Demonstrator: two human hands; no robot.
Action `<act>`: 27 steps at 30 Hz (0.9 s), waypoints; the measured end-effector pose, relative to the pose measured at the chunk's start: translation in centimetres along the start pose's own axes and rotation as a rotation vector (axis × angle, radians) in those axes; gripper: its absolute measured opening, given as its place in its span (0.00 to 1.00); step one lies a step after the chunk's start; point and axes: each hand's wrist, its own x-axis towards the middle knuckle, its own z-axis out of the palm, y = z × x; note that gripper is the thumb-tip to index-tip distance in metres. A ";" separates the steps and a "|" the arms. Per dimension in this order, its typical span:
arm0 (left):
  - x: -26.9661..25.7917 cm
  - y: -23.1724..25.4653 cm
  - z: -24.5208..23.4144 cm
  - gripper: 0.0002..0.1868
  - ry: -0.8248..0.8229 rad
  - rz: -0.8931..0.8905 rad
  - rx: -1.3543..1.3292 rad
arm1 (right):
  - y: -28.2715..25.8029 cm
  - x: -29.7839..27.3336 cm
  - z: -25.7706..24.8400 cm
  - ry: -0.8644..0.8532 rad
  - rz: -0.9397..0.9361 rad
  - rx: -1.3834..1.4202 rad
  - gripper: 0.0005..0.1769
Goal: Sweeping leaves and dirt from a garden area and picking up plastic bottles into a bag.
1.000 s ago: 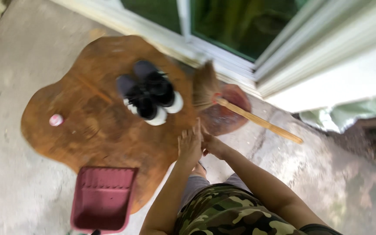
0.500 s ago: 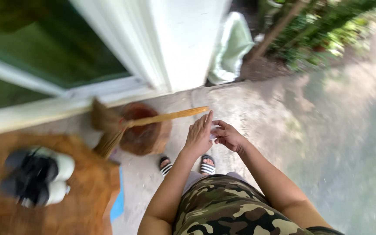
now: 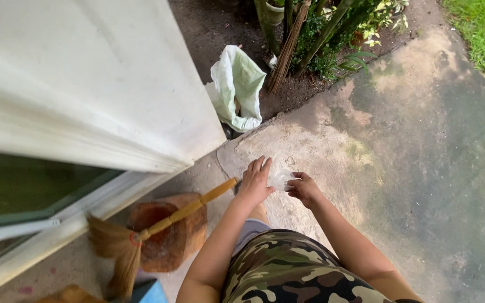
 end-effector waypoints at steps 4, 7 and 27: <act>3.8 -2.8 -1.5 0.50 -0.021 -0.019 0.012 | -0.9 7.5 -0.6 0.107 0.051 -0.009 0.29; 7.2 -4.9 -4.0 0.42 0.032 0.010 -0.014 | -1.9 12.1 -0.2 0.180 0.083 -0.097 0.31; 13.1 -6.2 -8.7 0.13 0.520 -0.337 -0.294 | -24.1 31.3 15.2 0.169 -0.274 -0.609 0.42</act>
